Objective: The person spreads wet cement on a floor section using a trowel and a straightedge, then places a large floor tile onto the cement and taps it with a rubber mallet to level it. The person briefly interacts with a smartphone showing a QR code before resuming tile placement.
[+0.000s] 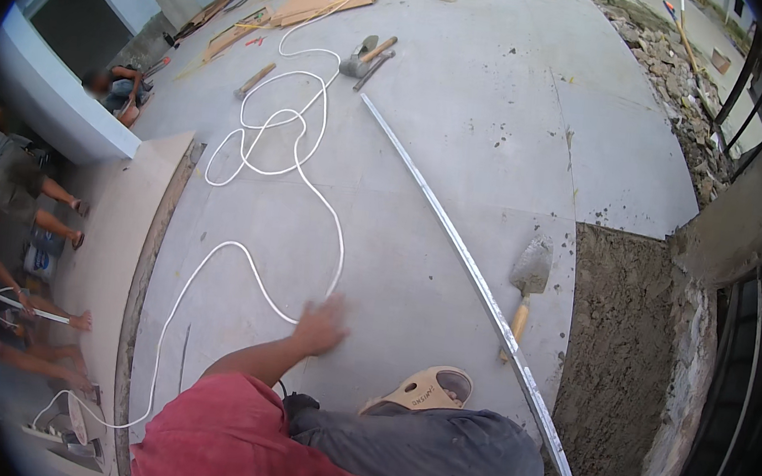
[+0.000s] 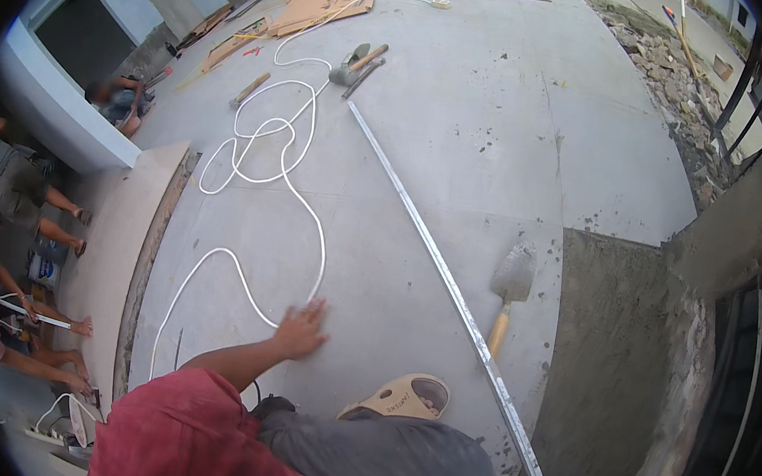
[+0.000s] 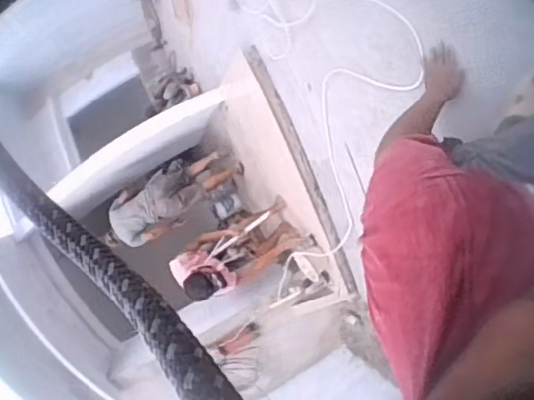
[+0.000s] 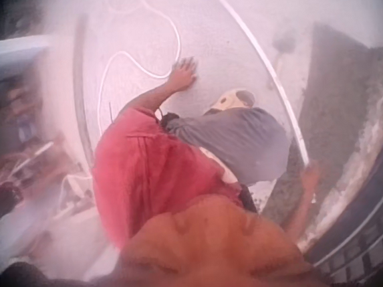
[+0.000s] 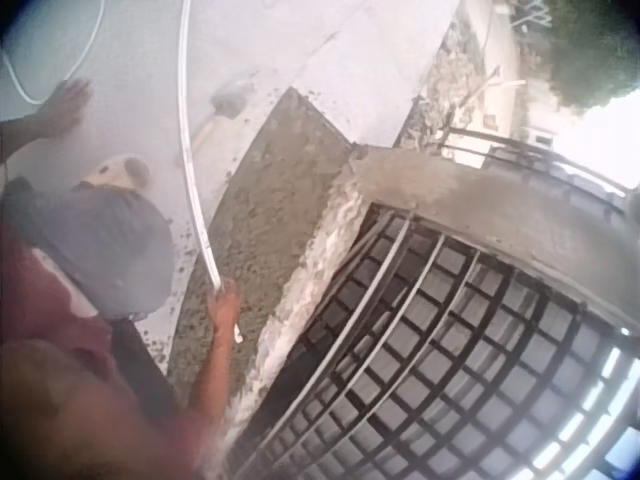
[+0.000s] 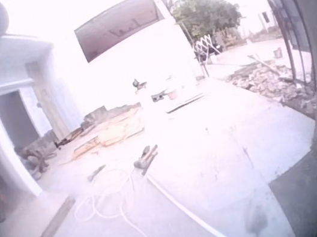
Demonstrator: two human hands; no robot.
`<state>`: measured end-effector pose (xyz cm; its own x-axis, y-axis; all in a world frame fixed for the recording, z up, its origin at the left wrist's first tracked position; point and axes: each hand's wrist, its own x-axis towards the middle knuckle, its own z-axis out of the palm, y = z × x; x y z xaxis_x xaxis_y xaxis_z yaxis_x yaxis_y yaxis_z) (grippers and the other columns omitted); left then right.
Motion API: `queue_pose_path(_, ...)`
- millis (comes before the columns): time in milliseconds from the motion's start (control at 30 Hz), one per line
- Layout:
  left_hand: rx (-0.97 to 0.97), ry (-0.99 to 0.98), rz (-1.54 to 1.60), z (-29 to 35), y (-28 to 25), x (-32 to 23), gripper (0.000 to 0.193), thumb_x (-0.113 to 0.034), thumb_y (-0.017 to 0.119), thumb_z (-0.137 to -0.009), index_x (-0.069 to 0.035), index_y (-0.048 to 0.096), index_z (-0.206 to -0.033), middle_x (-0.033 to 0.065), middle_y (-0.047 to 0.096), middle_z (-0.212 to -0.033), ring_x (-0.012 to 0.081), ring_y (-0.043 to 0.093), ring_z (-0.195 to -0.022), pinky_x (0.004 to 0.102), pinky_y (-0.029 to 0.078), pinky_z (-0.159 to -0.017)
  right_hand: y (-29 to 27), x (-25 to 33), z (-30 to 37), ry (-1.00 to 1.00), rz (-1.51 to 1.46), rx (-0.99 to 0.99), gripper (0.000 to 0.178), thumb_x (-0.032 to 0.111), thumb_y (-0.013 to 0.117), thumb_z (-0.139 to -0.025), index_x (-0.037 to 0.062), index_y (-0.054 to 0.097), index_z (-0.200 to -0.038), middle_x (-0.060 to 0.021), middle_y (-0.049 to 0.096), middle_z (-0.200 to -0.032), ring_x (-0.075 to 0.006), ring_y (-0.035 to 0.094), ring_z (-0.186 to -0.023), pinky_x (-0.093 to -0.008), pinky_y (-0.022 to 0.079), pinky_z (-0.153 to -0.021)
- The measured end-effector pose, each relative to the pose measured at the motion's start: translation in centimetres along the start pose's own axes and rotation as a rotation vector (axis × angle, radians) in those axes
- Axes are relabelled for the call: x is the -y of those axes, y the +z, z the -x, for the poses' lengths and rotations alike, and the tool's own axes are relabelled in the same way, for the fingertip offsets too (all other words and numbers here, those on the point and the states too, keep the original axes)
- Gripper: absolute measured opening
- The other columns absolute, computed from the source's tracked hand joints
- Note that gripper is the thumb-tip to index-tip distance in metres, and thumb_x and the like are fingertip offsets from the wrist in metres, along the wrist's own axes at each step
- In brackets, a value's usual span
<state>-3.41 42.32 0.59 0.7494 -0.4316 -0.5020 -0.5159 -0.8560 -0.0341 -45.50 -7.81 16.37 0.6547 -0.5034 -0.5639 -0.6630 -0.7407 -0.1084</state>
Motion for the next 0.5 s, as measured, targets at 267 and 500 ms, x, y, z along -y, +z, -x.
queue_pose_path(267, -0.137, -0.866, -0.169, -4.7, -13.0, 21.0, 0.071, -0.036, 0.058, -0.093, 0.006, 0.037, -0.146, 0.0269, 0.028, -0.156, 0.0437, 0.025, -0.145, 0.0573, 0.023, -0.116, 5.9, -4.4, 1.1, -0.195, -0.094, -0.727, 0.026, 0.009, 0.065, -0.071, -0.0042, 0.067, -0.093, -0.0261, 0.061, -0.087, -0.0457, 0.059, -0.088, -0.0491, 0.047, -0.079)
queue_pose_path(500, -0.421, 0.868, 0.046, -8.9, -21.1, -9.6, 0.076, -0.048, 0.075, -0.081, 0.0, 0.05, -0.135, 0.0196, 0.049, -0.142, 0.0362, 0.046, -0.131, 0.0489, 0.033, -0.113, -2.8, 3.9, -0.8, -0.183, -0.411, -0.24, 0.024, 0.012, 0.064, -0.065, 0.0006, 0.067, -0.085, -0.0203, 0.059, -0.081, -0.0424, 0.058, -0.08, -0.0495, 0.046, -0.077)
